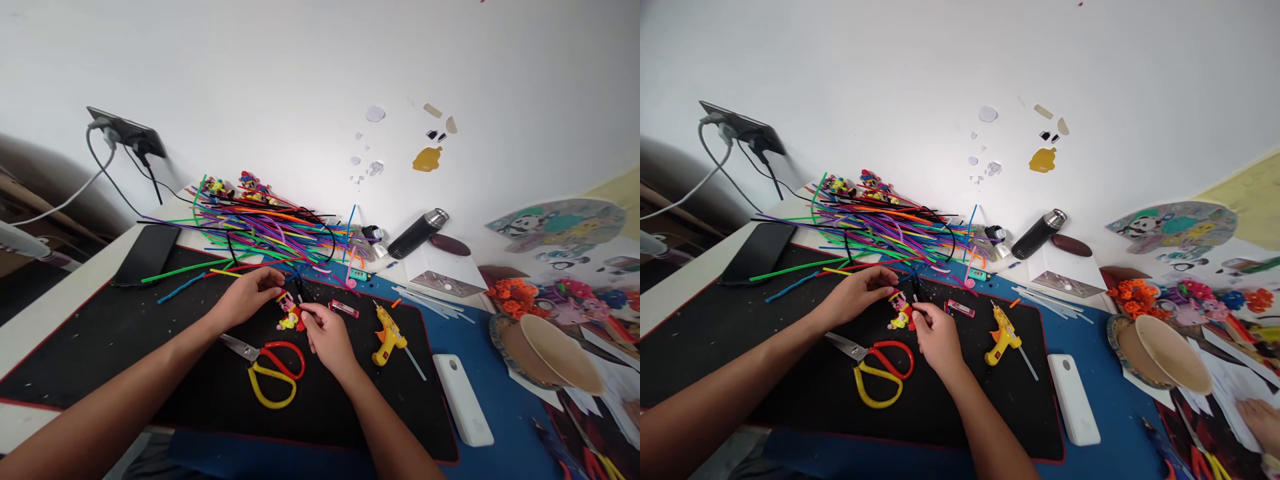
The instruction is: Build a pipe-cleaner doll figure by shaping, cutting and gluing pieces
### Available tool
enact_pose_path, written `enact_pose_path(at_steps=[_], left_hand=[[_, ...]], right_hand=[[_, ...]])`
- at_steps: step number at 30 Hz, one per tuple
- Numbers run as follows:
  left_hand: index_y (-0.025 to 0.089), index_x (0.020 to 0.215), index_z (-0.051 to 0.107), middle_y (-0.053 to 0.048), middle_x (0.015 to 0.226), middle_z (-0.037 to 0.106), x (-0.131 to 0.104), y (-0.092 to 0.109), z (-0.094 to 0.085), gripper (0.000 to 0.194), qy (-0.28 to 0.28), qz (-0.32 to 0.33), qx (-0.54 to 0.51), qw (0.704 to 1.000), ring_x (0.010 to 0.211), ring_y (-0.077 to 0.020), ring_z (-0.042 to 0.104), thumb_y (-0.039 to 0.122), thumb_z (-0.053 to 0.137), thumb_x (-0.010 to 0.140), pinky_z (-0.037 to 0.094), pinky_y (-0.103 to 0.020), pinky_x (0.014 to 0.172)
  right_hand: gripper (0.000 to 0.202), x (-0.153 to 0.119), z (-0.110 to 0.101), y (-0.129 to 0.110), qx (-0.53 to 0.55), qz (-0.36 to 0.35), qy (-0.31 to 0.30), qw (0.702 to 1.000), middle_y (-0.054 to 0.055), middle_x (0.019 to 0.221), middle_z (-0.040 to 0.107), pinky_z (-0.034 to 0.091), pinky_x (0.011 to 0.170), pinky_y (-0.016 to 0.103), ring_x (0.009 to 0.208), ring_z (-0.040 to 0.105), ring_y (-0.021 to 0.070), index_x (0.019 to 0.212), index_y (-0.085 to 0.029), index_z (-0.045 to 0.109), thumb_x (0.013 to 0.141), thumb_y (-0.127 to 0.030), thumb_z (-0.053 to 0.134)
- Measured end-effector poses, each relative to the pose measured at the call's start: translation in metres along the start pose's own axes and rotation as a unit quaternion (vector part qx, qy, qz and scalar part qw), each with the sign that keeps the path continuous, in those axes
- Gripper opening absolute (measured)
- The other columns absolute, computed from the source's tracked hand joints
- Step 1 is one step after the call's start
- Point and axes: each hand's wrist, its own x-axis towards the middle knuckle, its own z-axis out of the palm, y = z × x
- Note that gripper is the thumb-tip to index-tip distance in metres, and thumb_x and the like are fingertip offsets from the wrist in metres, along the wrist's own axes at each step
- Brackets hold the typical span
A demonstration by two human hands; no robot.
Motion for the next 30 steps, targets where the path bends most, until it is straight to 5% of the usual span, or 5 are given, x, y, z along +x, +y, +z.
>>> enact_pose_path(at_steps=[9,21,30], left_hand=[[0.023,0.102,0.072,-0.005,0.100,0.080,0.000,0.011,0.001,0.031,-0.005,0.042,0.009,0.999,0.096,-0.0264,0.076,0.050,0.078,0.086,0.061,-0.041,0.091],[0.020,0.101,0.073,-0.003,0.091,0.076,0.012,0.020,0.002,0.038,-0.044,0.012,-0.040,0.998,0.087,-0.0232,0.074,0.048,0.085,0.078,0.061,-0.039,0.084],[0.020,0.114,0.079,-0.012,0.114,0.080,0.008,0.026,0.009,0.054,0.004,-0.052,-0.243,0.969,0.101,-0.0257,0.073,0.061,0.089,0.080,0.059,-0.037,0.087]], right_hand=[[0.041,-0.004,-0.007,0.003,-0.024,0.037,-0.048,0.998,-0.008,0.052,0.053,0.036,0.043,0.024,0.037,0.048,0.0123,0.127,-0.015,0.074,0.100,-0.044,0.062],[0.022,-0.002,-0.008,0.009,0.010,0.052,-0.060,0.997,-0.010,0.052,0.054,0.032,0.041,0.022,0.037,0.047,0.0103,0.108,-0.018,0.072,0.097,-0.036,0.069],[0.048,-0.006,-0.014,-0.001,0.189,0.083,-0.067,0.976,-0.014,0.046,0.046,0.024,0.040,0.022,0.035,0.037,0.0081,0.103,-0.017,0.067,0.081,-0.058,0.080]])
